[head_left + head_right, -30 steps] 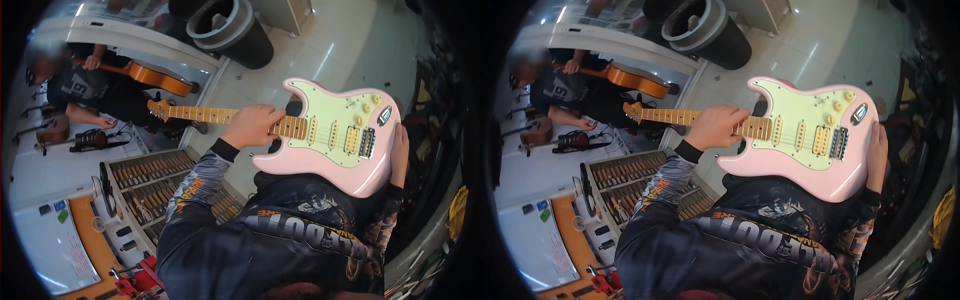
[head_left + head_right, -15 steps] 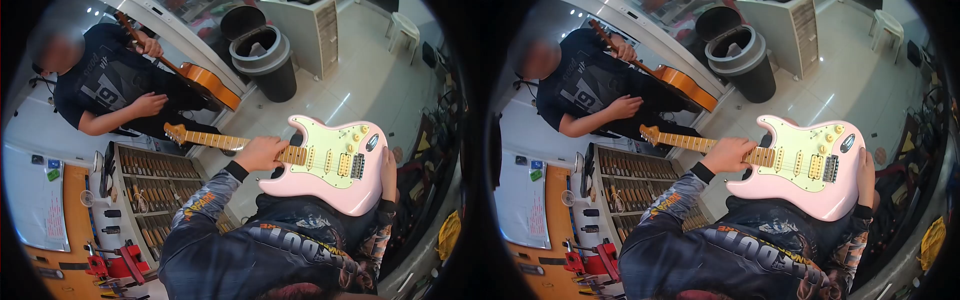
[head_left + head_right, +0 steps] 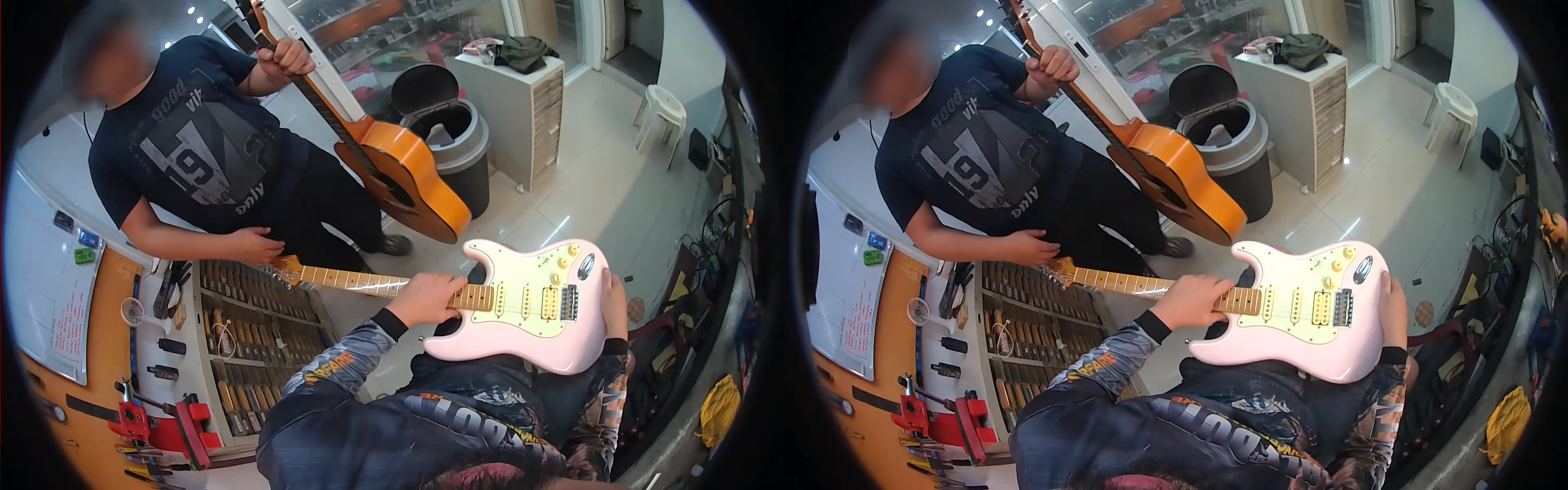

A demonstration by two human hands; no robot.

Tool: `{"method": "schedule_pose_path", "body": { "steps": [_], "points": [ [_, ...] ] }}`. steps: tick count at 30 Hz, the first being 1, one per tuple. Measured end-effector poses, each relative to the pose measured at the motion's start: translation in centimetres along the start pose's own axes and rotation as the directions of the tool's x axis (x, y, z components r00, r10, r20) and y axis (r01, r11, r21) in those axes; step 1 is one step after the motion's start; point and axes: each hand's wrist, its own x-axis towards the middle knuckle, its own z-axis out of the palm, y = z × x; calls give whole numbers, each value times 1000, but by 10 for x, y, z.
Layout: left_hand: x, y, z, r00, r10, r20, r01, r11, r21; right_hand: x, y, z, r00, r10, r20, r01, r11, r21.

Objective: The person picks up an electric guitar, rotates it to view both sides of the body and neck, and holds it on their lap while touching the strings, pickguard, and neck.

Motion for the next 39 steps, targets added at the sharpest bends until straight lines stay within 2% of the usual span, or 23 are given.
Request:
{"method": "schedule_pose_path", "body": {
  "steps": [12,17,19,20,22,25,28,31,34,36,38,39],
  "points": [
    [4,-3,-3,997,57,-50,-56,998,17,-8,12,8,998,36,-51,-33,998,56],
    [9,0,-2,997,69,-42,-68,997,23,-8,22,1,997,74,-1,-74,994,84],
    [17,1,-6,996,77,-43,-76,996,37,-2,51,10,999,45,-5,-43,974,222],
    [19,3,-7,995,91,-41,-89,995,34,-6,54,7,999,33,-8,-29,957,288],
    [20,1,-12,992,116,-48,-115,993,28,-20,55,0,988,120,101,-155,853,498],
    [25,-1,-18,990,137,-19,-137,990,27,-41,71,4,943,227,245,-334,606,722],
    [28,-3,-22,988,153,16,-153,988,29,-52,67,5,906,337,256,-412,562,717],
    [32,-4,-22,987,156,26,-156,987,22,-51,90,11,945,273,181,-317,621,717],
    [33,-9,-24,983,184,-5,-184,983,22,-62,82,0,924,373,88,-361,770,526],
    [33,-17,-15,972,231,-33,-231,973,25,-66,84,0,974,213,79,-219,792,570],
    [43,-12,-18,974,228,-7,-228,974,-3,-77,66,-8,994,109,2,-99,896,432],
    [46,-10,-16,976,218,11,-218,976,-3,-74,86,-9,999,31,14,-34,947,320]
  ]
}}
